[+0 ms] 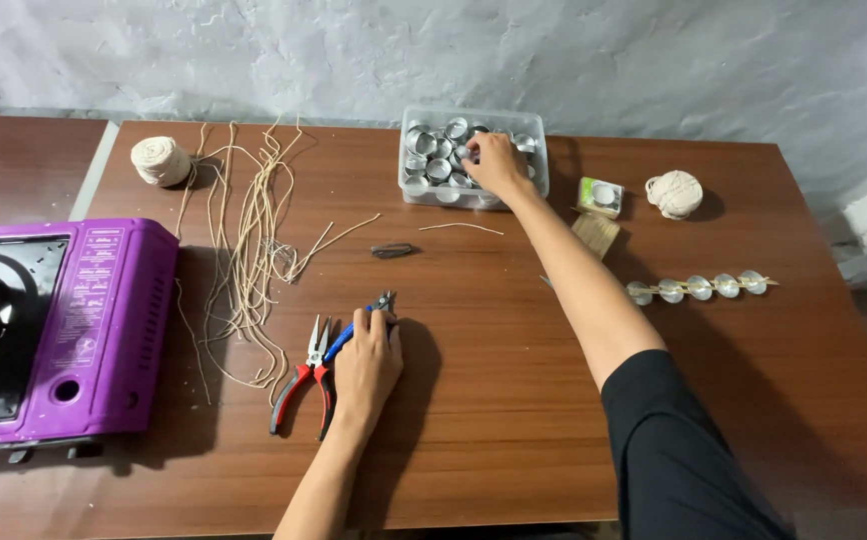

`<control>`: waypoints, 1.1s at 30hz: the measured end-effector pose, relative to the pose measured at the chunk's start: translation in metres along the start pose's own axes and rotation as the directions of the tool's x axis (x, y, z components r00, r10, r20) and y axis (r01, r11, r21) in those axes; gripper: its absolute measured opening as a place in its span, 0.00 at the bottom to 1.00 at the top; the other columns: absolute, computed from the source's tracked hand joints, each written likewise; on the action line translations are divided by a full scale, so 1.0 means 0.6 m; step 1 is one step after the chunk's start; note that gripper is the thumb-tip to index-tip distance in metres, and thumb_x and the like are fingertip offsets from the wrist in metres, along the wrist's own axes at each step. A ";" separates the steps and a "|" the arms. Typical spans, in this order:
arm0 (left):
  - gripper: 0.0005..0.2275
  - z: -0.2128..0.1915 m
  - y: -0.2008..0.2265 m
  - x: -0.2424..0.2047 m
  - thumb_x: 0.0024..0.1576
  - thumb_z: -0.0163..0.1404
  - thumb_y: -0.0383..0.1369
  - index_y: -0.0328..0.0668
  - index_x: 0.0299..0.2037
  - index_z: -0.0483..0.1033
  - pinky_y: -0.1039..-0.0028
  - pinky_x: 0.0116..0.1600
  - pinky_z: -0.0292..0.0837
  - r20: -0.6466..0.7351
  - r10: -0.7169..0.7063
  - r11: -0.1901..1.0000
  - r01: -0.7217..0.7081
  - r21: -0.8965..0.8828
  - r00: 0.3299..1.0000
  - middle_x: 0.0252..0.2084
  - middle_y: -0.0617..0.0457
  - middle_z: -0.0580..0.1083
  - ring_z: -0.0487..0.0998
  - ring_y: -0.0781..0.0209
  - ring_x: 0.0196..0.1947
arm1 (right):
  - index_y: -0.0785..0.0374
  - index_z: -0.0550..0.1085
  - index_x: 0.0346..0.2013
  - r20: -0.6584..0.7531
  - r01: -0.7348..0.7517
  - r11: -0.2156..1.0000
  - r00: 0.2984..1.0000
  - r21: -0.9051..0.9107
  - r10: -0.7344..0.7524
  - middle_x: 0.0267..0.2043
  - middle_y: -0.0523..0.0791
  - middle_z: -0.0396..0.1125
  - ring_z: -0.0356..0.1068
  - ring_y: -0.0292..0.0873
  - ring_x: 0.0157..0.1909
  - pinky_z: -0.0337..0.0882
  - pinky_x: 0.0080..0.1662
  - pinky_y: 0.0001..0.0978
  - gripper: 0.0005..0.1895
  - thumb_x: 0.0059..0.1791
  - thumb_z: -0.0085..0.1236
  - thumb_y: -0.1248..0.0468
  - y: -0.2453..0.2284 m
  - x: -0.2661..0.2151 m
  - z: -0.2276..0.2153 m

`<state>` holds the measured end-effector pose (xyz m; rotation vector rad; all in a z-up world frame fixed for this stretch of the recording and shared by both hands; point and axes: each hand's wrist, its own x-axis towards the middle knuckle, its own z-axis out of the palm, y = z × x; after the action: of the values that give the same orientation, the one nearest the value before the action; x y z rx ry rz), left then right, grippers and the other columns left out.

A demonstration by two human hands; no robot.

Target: Cutting wick material to length and attaching metal wick tabs using pliers and scissors.

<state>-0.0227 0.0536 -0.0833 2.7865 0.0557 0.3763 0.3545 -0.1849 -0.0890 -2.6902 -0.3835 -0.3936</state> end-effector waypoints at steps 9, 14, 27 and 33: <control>0.07 -0.008 0.002 -0.001 0.60 0.47 0.42 0.59 0.44 0.65 0.55 0.28 0.80 -0.016 0.005 1.000 -0.005 -0.011 1.000 0.43 0.56 0.64 0.81 0.39 0.23 | 0.55 0.80 0.43 0.029 -0.041 0.893 0.999 0.448 0.031 0.30 0.45 0.77 0.76 0.37 0.26 0.76 0.29 0.25 0.10 0.46 0.66 0.65 -0.062 -0.083 -0.161; 0.09 -0.004 -0.002 0.001 0.58 0.51 0.44 0.57 0.43 0.67 0.56 0.29 0.80 -0.103 0.073 0.997 -0.069 0.037 0.992 0.41 0.55 0.66 0.82 0.40 0.26 | 0.60 0.78 0.46 0.205 -0.128 0.759 0.979 0.638 -0.008 0.37 0.53 0.75 0.75 0.40 0.25 0.75 0.26 0.24 0.13 0.47 0.61 0.69 -0.138 -0.202 -0.267; 0.25 -0.039 0.150 0.030 0.47 0.66 0.30 0.55 0.58 0.77 0.75 0.49 0.79 -0.107 0.326 0.531 -0.275 -0.801 0.939 0.56 0.57 0.74 0.82 0.59 0.44 | 0.61 0.80 0.48 0.295 -0.153 0.766 0.954 0.624 -0.049 0.43 0.51 0.76 0.78 0.45 0.39 0.81 0.41 0.35 0.15 0.46 0.65 0.70 -0.188 -0.481 -0.319; 0.18 -0.041 0.163 0.027 0.47 0.65 0.28 0.46 0.49 0.81 0.70 0.47 0.81 -0.189 0.391 0.493 -0.379 -0.783 0.901 0.50 0.55 0.79 0.84 0.56 0.39 | 0.72 0.75 0.56 0.262 -0.144 0.620 0.959 0.771 -0.103 0.49 0.57 0.71 0.77 0.48 0.45 0.83 0.44 0.36 0.23 0.45 0.60 0.77 -0.167 -0.530 -0.325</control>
<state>-0.0140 -0.0295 -0.0250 1.8337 -0.6180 0.3608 -0.0131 -0.2433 0.0139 -1.8497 -0.4677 0.1716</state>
